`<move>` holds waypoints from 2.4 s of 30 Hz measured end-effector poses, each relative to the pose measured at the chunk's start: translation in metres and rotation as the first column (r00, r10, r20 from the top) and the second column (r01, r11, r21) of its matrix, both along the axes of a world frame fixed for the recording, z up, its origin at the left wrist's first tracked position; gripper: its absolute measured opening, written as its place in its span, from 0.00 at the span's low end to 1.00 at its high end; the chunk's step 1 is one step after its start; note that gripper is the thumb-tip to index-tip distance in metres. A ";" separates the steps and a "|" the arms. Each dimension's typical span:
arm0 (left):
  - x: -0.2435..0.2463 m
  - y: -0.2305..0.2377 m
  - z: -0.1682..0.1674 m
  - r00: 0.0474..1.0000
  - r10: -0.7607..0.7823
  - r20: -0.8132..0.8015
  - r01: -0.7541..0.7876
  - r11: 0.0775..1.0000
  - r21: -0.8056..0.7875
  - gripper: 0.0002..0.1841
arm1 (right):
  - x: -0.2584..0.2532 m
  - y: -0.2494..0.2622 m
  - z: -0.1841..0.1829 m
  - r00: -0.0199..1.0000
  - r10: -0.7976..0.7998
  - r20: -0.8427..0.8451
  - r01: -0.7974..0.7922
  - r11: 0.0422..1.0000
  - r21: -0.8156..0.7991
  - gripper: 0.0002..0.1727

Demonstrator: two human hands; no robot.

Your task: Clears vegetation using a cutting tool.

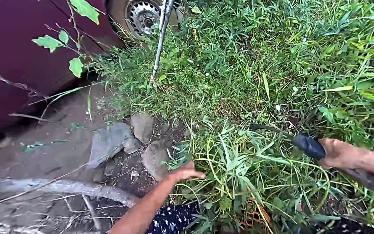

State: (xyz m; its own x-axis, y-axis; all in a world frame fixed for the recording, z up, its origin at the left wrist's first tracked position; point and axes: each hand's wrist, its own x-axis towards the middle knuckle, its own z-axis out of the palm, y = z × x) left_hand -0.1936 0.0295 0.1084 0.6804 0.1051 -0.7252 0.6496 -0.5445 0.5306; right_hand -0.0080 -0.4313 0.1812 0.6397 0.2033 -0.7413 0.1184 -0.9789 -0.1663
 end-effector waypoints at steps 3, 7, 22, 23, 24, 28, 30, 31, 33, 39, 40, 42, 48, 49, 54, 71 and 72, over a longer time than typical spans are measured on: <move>0.029 -0.029 -0.019 0.970 0.180 0.164 -0.207 0.964 0.168 0.55 | -0.001 -0.011 -0.012 1.000 -0.030 -0.003 0.030 0.999 0.034 0.24; 0.094 -0.063 -0.012 0.952 0.163 0.261 -0.224 0.948 0.225 0.58 | 0.005 -0.032 -0.011 0.992 -0.123 -0.033 0.123 0.992 0.026 0.22; 0.102 -0.004 0.038 0.985 -0.156 -0.075 0.165 0.710 0.685 0.29 | 0.023 -0.061 0.002 0.949 -0.034 0.313 -0.020 0.986 0.166 0.22; 0.088 -0.008 0.067 0.985 -0.174 0.009 0.119 0.711 0.693 0.26 | 0.028 -0.064 0.000 0.923 -0.032 0.384 -0.051 0.978 0.203 0.23; 0.068 -0.017 0.100 0.972 -0.208 0.107 0.088 0.750 0.656 0.24 | 0.035 -0.065 -0.001 0.908 -0.039 0.417 -0.068 0.969 0.238 0.26; -0.020 -0.096 0.156 0.905 -0.421 0.059 0.411 0.901 0.137 0.24 | 0.054 -0.053 -0.020 0.870 -0.040 0.492 -0.156 0.923 0.351 0.30; -0.047 -0.133 0.116 0.809 -0.533 -0.249 0.515 0.846 -0.138 0.29 | 0.046 -0.029 -0.020 0.879 -0.018 0.477 -0.175 0.918 0.356 0.27; -0.058 -0.145 0.087 0.746 -0.535 -0.397 0.522 0.840 -0.150 0.33 | 0.039 -0.017 -0.015 0.899 -0.013 0.437 -0.156 0.924 0.349 0.24; -0.076 -0.156 0.038 0.678 -0.423 -0.602 0.541 0.841 0.020 0.41 | 0.027 0.003 -0.005 0.951 -0.009 0.310 -0.084 0.955 0.284 0.21; -0.075 -0.132 -0.025 0.862 -0.125 -0.492 0.325 0.880 0.346 0.47 | 0.009 0.006 -0.023 0.991 0.010 0.136 -0.032 0.987 0.159 0.20; -0.074 -0.128 -0.032 0.890 -0.088 -0.448 0.253 0.912 0.323 0.47 | 0.009 0.003 -0.026 0.993 -0.001 0.119 -0.019 0.985 0.170 0.19; -0.068 -0.128 -0.039 0.955 0.058 -0.290 0.004 0.978 0.207 0.43 | 0.009 -0.001 -0.033 0.996 -0.046 0.073 0.030 0.978 0.206 0.17; -0.011 -0.169 -0.083 0.471 0.881 -0.041 -0.854 0.443 -0.273 0.36 | -0.007 -0.010 -0.025 0.972 -0.174 -0.161 0.214 0.935 0.283 0.13; -0.007 -0.173 -0.088 0.402 0.915 -0.026 -0.882 0.379 -0.278 0.35 | -0.009 -0.012 -0.015 0.981 -0.118 -0.157 0.156 0.954 0.257 0.15; -0.004 -0.176 -0.092 0.284 0.959 -0.002 -0.899 0.266 -0.348 0.27 | -0.005 -0.005 -0.002 0.996 0.032 -0.079 -0.021 0.990 0.142 0.22; 0.046 -0.155 -0.119 0.271 0.962 -0.034 -0.883 0.234 -0.407 0.28 | 0.019 0.062 0.014 0.979 0.027 -0.204 -0.011 0.997 0.081 0.19; 0.044 -0.152 -0.118 0.315 0.949 -0.008 -0.866 0.284 -0.412 0.28 | 0.007 0.060 0.013 0.984 0.057 -0.168 -0.039 0.993 0.108 0.21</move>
State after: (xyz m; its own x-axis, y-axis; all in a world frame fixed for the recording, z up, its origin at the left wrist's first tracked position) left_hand -0.1495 -0.1224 -0.0100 0.4051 0.5762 -0.7099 0.4704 0.5344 0.7022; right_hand -0.0012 -0.3708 0.1938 0.4935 0.3121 -0.8118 0.1255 -0.9492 -0.2887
